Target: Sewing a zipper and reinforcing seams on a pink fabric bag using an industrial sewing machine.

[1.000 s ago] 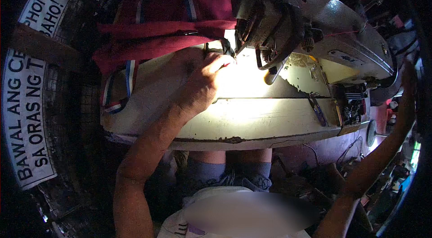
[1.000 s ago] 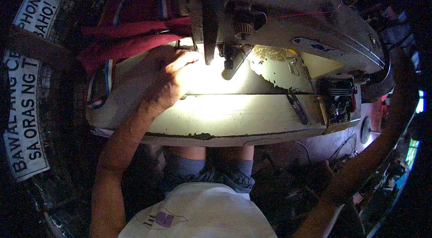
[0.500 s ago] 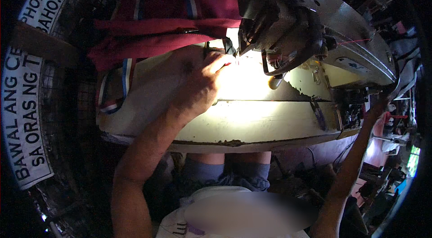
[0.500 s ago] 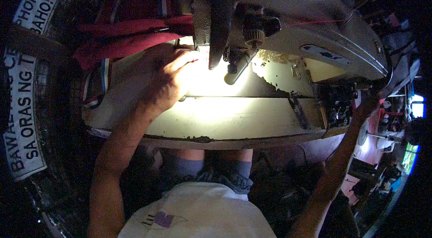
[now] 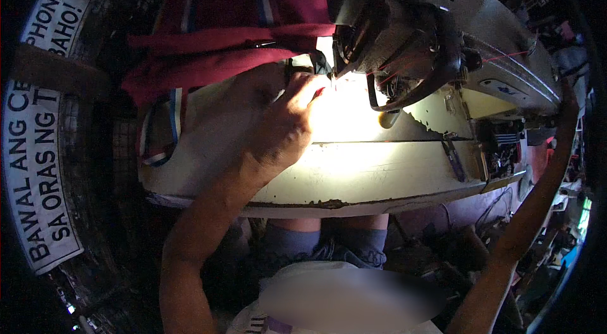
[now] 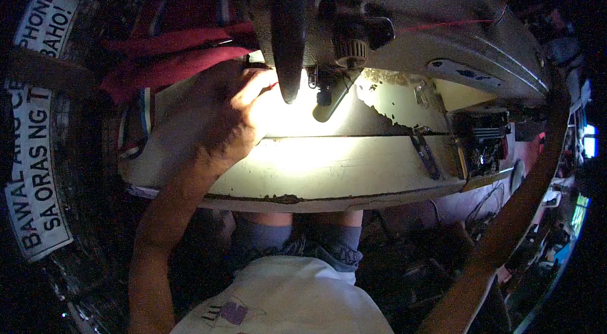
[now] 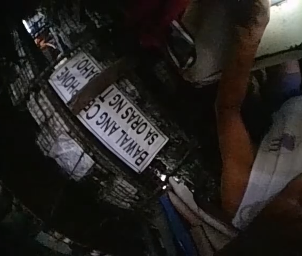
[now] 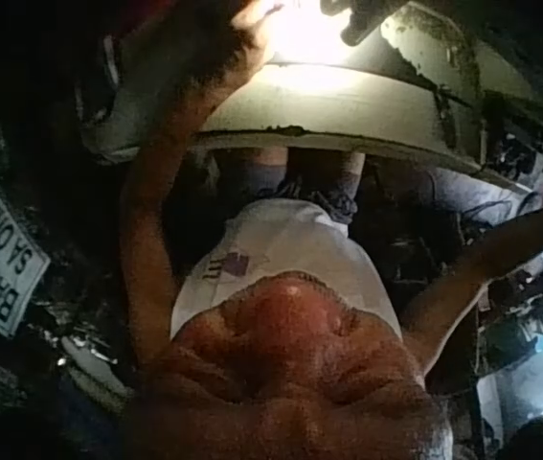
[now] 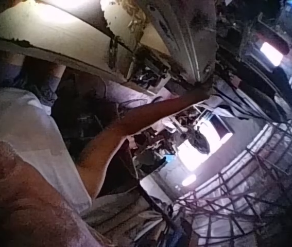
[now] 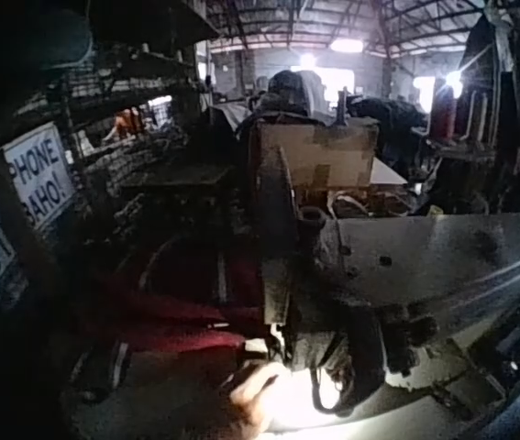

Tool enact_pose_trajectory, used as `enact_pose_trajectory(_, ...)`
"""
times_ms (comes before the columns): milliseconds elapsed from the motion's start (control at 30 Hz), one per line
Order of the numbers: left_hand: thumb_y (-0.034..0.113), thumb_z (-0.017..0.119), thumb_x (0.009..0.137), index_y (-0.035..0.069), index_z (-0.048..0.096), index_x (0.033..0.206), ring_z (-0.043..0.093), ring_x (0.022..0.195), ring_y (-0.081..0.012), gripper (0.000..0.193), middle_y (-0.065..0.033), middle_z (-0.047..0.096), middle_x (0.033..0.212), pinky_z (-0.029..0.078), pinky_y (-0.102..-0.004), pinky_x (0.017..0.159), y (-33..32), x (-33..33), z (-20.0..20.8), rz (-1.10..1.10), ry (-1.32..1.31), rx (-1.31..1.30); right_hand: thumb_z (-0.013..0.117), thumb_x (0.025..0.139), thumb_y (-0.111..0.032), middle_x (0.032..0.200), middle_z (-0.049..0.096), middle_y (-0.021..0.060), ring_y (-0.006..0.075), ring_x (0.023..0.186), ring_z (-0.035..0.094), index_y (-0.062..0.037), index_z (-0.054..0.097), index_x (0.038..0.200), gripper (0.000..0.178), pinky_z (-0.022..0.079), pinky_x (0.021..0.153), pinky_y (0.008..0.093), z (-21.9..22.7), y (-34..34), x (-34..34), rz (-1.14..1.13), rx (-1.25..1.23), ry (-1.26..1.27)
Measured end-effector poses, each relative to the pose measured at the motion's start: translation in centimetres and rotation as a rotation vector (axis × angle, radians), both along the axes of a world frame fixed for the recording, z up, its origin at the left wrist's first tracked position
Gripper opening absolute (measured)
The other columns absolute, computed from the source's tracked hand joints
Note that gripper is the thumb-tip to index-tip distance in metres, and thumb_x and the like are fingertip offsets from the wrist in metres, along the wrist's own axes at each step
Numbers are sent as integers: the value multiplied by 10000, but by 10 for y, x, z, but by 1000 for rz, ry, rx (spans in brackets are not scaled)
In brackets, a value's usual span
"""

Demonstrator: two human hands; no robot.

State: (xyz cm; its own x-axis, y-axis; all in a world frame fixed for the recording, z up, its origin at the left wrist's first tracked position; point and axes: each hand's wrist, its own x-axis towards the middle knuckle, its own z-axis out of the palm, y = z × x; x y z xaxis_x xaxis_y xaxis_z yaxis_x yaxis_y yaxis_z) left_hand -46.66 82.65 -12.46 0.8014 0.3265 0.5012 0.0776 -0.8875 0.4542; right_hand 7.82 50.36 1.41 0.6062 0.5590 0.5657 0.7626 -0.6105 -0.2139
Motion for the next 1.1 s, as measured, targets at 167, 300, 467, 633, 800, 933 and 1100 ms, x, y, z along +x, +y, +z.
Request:
enact_pose_trajectory(167, 0, 579, 791, -34, 612, 1043, 578, 999, -321, 257, -158, 586, 1043, 505, -382, 869, -3, 0, -5, 2, -40, -76, 557, 889, -288, 1127, 668, 224, 328, 973, 639, 12, 688, 1123, 402, 518, 849, 442, 3, -4, 23, -14, 45, 81)
enact_pose_trajectory(300, 0, 591, 783, -33, 630, 1012, 577, 1007, -316, 234, -154, 597, 1036, 506, -382, 869, -4, -1, -5, 32, -40, -70, 582, 868, -311, 1145, 665, 214, 326, 980, 637, -15, 681, 1146, 418, 515, 860, 433, -1, -6, 29, 6, -52, 6)
enact_pose_trajectory(467, -3, 599, 778, -37, 628, 1024, 580, 1006, -306, 251, -152, 598, 1031, 508, -368, 881, -8, -3, 8, 62, -2, -21, 631, 827, -331, 1146, 669, 189, 332, 1001, 634, -54, 653, 1198, 463, 511, 872, 432, 5, 6, 22, 45, -187, -98)
enact_pose_trajectory(633, -20, 583, 793, -49, 611, 1048, 590, 1004, -301, 258, -148, 599, 1027, 508, -368, 897, -6, -1, 12, 23, 23, -87, 681, 786, -350, 1146, 673, 164, 339, 1022, 632, -93, 626, 1250, 533, 506, 884, 430, 32, 30, 42, 213, -655, -384)
enact_pose_trajectory(800, -19, 592, 793, -36, 625, 1015, 613, 991, -294, 225, -145, 610, 1029, 522, -354, 860, -12, 1, 2, 103, -6, -92, 754, 719, -406, 1135, 681, 127, 340, 1053, 625, -149, 592, 1305, 660, 499, 903, 425, 62, 39, 65, 629, -886, -580)
enact_pose_trajectory(933, -1, 608, 787, -12, 647, 970, 628, 966, -281, 187, -126, 622, 1013, 532, -350, 825, -13, 1, 0, 128, -42, -159, 770, 683, -467, 1107, 685, 149, 353, 1055, 621, -115, 621, 1249, 683, 493, 917, 424, 40, 17, 53, 172, -986, -415)
enact_pose_trajectory(1100, 8, 611, 783, -4, 656, 963, 627, 970, -279, 186, -119, 627, 1005, 529, -353, 826, -12, 2, -2, 156, -55, -107, 492, 942, -221, 1353, 545, 173, 325, 1194, 560, -65, 537, 1341, 431, 449, 1001, 402, -56, -33, 31, -4, 34, -294)
